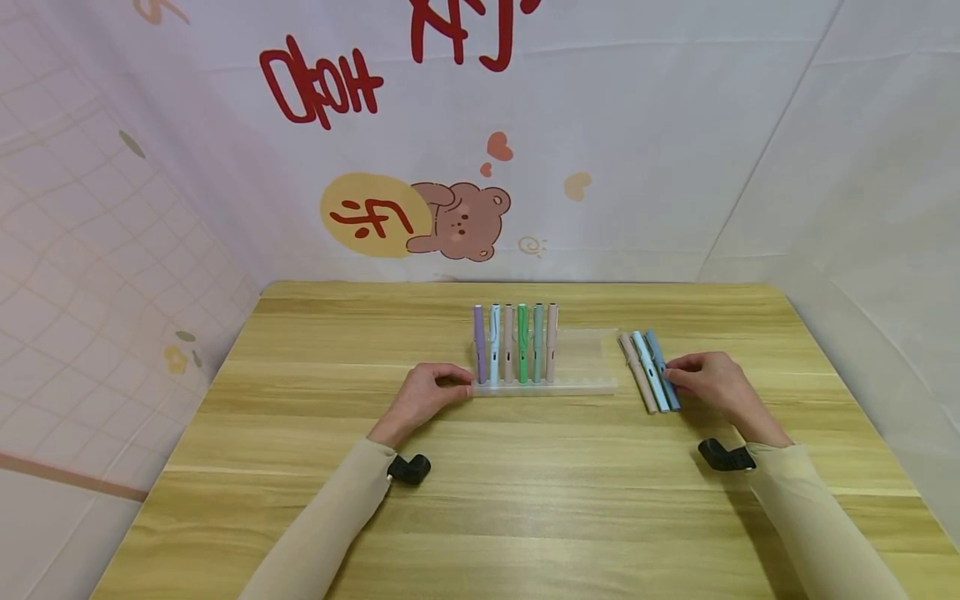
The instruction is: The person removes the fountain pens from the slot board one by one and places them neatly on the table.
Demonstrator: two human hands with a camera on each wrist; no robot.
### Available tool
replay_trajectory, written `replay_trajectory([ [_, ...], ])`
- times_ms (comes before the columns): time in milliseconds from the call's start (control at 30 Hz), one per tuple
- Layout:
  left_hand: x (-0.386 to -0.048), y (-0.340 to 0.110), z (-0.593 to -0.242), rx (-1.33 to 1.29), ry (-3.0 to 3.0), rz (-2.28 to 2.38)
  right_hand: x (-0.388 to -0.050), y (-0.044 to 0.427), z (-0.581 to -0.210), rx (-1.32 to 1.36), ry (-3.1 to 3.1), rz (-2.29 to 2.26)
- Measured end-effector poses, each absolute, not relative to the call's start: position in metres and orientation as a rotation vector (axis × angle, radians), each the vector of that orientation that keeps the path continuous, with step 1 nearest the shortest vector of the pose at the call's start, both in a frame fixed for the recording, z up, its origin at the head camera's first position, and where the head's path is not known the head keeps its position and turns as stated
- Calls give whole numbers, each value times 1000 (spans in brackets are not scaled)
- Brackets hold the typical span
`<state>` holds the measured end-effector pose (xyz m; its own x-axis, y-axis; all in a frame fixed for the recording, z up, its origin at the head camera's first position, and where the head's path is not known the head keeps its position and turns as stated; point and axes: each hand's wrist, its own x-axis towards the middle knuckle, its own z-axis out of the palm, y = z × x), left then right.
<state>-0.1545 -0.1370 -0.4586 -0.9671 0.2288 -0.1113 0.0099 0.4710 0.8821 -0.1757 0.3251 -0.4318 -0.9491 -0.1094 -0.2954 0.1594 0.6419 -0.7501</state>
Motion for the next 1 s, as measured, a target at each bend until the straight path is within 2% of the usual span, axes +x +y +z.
replay_trajectory([
  [867, -153, -137, -458, 205, 2505, 1504, -161, 327, -431, 22, 2732, -1234],
  [1000, -154, -138, -459, 237, 2514, 1505, -155, 325, -428, -8, 2736, -1361],
])
